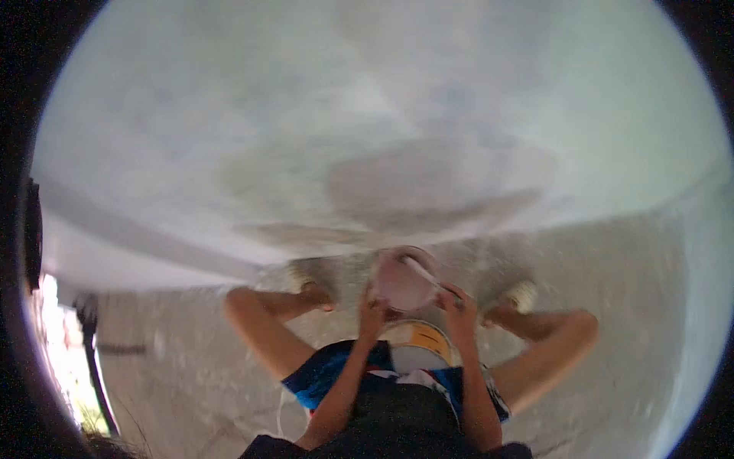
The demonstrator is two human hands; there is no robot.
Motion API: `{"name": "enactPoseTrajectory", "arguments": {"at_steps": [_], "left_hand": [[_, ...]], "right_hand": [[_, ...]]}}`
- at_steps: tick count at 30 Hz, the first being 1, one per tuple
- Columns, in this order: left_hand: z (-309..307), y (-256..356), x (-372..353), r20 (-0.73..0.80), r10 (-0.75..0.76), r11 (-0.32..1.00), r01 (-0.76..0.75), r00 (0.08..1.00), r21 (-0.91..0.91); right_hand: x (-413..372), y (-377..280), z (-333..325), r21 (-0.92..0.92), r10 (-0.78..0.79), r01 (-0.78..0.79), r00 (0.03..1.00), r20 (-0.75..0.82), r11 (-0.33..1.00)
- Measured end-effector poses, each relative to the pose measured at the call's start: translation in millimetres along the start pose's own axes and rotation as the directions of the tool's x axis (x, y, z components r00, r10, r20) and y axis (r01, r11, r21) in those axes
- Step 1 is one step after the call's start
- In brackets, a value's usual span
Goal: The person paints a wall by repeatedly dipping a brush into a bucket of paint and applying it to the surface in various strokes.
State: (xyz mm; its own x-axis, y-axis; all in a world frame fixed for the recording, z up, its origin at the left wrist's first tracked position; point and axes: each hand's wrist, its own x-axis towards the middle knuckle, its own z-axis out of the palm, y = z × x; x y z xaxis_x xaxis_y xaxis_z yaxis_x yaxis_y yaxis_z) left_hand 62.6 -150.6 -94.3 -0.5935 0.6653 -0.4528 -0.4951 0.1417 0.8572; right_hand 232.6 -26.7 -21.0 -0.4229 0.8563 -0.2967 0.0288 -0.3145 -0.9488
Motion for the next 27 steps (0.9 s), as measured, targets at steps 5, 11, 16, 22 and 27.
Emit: {"name": "enactPoseTrajectory", "arguments": {"at_steps": [5,11,16,22,27], "left_hand": [[-7,-1,-19,-0.176,-0.025,0.98,-0.01,0.984,-0.197],[-8,35,-36,-0.351,0.026,0.986,-0.083,0.936,-0.147],[-25,29,-33,-0.451,0.072,0.978,-0.151,0.89,-0.142],[-37,0,-20,-0.532,0.064,0.978,-0.158,0.844,-0.134],[-33,-10,-14,-0.545,0.107,0.946,-0.254,0.832,-0.202]], "right_hand": [[-6,-25,33,-0.184,0.068,-0.037,0.984,0.166,0.982],[11,-15,59,-0.306,0.077,0.033,0.937,0.342,0.951],[7,-18,81,-0.338,0.125,0.024,0.903,0.412,0.941],[2,-13,86,-0.337,0.106,0.022,0.928,0.357,0.941],[9,-11,84,-0.367,0.139,-0.001,0.926,0.35,0.93]]}}
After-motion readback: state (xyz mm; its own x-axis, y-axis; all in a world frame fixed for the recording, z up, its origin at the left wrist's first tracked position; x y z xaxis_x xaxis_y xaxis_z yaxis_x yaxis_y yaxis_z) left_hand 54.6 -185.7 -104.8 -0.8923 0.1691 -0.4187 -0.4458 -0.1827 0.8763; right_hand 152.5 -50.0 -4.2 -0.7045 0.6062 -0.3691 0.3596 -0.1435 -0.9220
